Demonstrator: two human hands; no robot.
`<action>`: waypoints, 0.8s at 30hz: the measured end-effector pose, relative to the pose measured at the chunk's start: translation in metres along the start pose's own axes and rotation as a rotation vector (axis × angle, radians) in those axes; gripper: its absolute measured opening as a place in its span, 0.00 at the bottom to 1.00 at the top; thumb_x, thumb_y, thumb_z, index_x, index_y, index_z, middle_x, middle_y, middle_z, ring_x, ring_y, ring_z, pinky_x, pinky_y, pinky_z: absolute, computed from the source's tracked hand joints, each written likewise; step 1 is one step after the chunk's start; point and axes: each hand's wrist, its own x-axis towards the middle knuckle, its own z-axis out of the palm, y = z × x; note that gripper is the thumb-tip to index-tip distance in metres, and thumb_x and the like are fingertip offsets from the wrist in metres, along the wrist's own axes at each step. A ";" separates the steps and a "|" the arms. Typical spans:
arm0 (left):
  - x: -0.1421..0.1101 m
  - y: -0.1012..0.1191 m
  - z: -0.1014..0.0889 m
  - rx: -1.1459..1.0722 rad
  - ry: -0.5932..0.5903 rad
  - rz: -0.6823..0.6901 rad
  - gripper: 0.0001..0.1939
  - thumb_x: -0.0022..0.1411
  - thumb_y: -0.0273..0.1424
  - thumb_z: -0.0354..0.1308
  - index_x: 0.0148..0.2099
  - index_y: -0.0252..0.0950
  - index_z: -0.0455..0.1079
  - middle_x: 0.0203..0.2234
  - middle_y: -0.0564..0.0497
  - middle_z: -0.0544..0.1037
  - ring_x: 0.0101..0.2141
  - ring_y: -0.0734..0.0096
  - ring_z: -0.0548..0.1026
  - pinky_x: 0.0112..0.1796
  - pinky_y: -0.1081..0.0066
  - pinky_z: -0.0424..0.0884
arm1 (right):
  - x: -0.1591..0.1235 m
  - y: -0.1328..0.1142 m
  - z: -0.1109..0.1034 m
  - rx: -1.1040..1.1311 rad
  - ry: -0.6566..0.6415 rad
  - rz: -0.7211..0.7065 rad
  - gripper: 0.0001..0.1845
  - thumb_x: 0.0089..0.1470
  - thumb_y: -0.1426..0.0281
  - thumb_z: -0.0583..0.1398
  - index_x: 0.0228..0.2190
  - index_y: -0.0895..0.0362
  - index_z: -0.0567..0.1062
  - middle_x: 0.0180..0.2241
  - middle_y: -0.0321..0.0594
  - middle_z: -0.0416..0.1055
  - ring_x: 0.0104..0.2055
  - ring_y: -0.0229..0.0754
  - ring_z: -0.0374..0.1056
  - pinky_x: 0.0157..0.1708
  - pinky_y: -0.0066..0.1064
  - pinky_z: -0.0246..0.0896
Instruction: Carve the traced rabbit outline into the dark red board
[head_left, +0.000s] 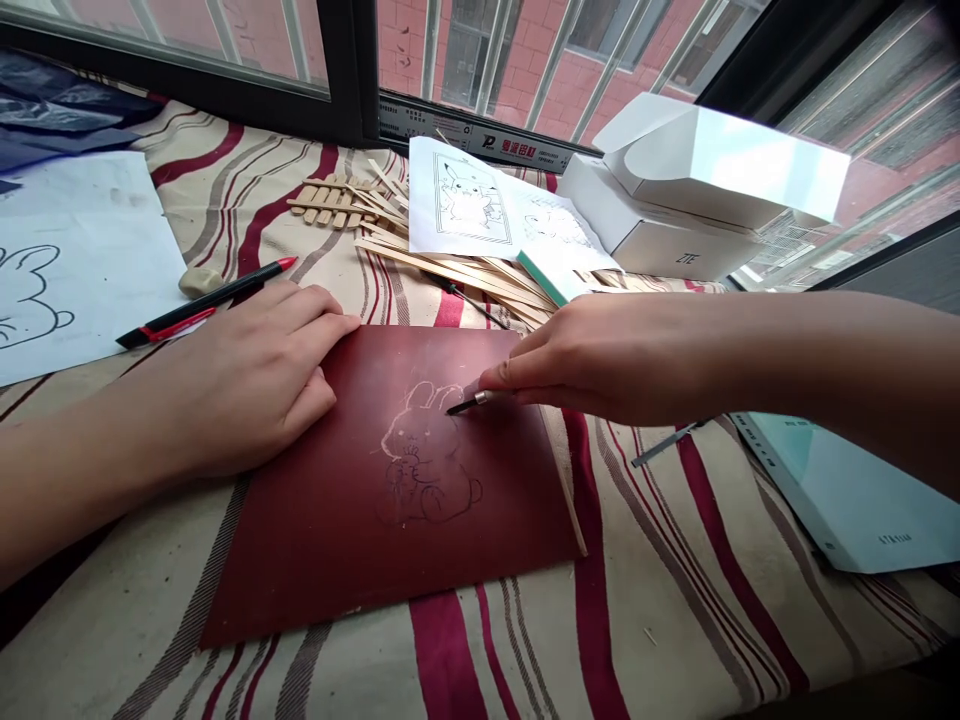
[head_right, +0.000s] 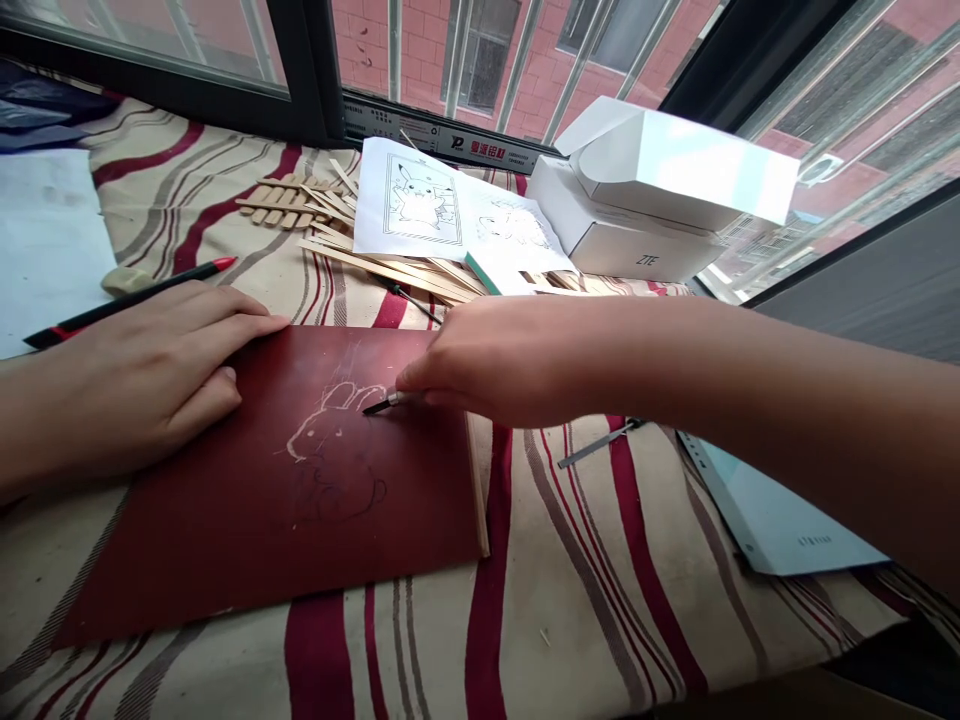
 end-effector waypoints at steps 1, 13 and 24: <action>0.000 0.000 0.000 -0.004 -0.006 -0.001 0.26 0.73 0.33 0.39 0.56 0.33 0.76 0.48 0.41 0.78 0.52 0.47 0.77 0.56 0.45 0.80 | -0.001 -0.005 -0.001 0.002 -0.037 0.017 0.18 0.71 0.75 0.62 0.57 0.58 0.84 0.35 0.45 0.83 0.30 0.38 0.71 0.32 0.33 0.58; 0.001 0.000 -0.002 -0.022 -0.064 -0.028 0.27 0.72 0.35 0.38 0.57 0.32 0.76 0.50 0.40 0.78 0.54 0.45 0.77 0.59 0.42 0.77 | -0.007 -0.013 0.006 0.244 0.105 0.255 0.20 0.76 0.58 0.56 0.57 0.55 0.78 0.32 0.41 0.80 0.28 0.39 0.67 0.29 0.32 0.49; 0.002 0.005 -0.004 -0.022 -0.070 -0.057 0.30 0.72 0.36 0.37 0.59 0.30 0.77 0.52 0.37 0.79 0.56 0.42 0.77 0.61 0.41 0.76 | -0.015 0.006 0.027 -0.025 0.298 -0.132 0.22 0.80 0.62 0.54 0.65 0.46 0.80 0.42 0.38 0.85 0.35 0.37 0.74 0.30 0.34 0.47</action>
